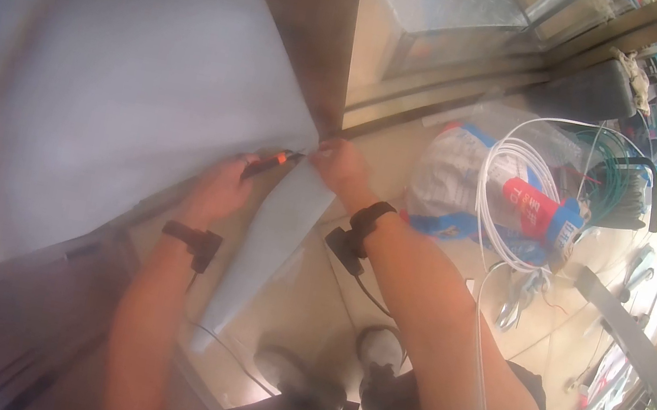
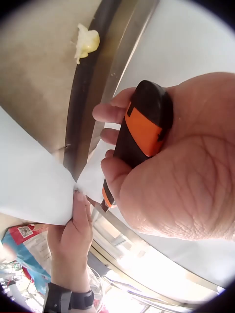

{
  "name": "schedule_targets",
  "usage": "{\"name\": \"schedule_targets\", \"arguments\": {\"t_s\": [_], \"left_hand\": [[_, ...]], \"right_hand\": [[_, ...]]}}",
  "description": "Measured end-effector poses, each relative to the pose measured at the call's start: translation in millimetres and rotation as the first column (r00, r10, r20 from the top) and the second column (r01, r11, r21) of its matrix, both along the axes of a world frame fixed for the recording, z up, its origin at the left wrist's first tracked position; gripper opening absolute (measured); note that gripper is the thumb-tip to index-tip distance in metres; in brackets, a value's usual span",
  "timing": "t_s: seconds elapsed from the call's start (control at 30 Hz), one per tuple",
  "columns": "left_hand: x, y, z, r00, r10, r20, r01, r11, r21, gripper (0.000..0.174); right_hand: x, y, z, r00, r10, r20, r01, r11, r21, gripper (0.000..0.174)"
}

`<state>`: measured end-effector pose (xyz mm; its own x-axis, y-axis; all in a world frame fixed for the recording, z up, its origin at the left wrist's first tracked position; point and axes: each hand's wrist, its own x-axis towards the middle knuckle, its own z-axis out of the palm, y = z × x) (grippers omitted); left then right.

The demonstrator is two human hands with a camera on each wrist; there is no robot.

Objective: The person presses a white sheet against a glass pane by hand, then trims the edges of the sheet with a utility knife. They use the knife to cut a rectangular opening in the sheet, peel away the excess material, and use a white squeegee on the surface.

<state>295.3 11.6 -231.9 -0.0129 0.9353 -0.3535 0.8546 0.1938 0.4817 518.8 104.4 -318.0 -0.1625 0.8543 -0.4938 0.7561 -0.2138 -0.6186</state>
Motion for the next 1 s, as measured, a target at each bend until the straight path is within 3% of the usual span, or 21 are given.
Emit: {"name": "schedule_targets", "arguments": {"t_s": [0.07,0.2,0.27,0.5,0.6,0.67,0.8,0.87,1.0], "left_hand": [[1,-3,2,1.0,0.014,0.023,-0.014,1.0,0.001,0.04],[4,-7,6,0.999,-0.019,0.049,0.02,1.0,-0.022,0.038],[10,-9,6,0.998,-0.028,0.054,0.028,1.0,-0.003,0.038],[17,-6,9,0.999,-0.017,0.048,0.02,0.999,-0.05,0.038],[16,-6,2,0.998,-0.033,0.045,0.033,0.999,-0.005,0.039],[18,-2,2,0.998,-0.017,0.064,0.017,1.0,-0.001,0.039],[22,2,6,0.997,-0.024,0.078,0.025,1.0,-0.01,0.038],[20,-1,1,0.995,-0.008,0.094,0.011,1.0,-0.024,0.038],[10,-3,0,0.995,-0.045,0.089,0.047,0.999,-0.023,0.037]], "right_hand": [[11,3,-6,0.975,0.067,-0.213,-0.078,0.996,-0.045,0.036],[27,-2,-5,0.937,0.072,-0.342,-0.123,0.984,-0.131,0.032],[25,-10,2,0.894,-0.038,-0.447,-0.017,0.993,-0.12,0.027],[14,-17,15,0.927,-0.012,-0.374,-0.089,0.964,-0.25,0.026],[12,-25,11,0.929,-0.01,-0.369,-0.082,0.969,-0.234,0.026],[7,-34,1,0.904,-0.071,-0.421,0.06,0.997,-0.039,0.028],[-1,-36,32,0.916,0.018,-0.401,-0.052,0.996,-0.075,0.034],[-5,-38,32,0.919,-0.136,-0.37,0.072,0.981,-0.182,0.037],[-7,-50,14,0.874,-0.23,-0.428,0.178,0.971,-0.159,0.034]]}}
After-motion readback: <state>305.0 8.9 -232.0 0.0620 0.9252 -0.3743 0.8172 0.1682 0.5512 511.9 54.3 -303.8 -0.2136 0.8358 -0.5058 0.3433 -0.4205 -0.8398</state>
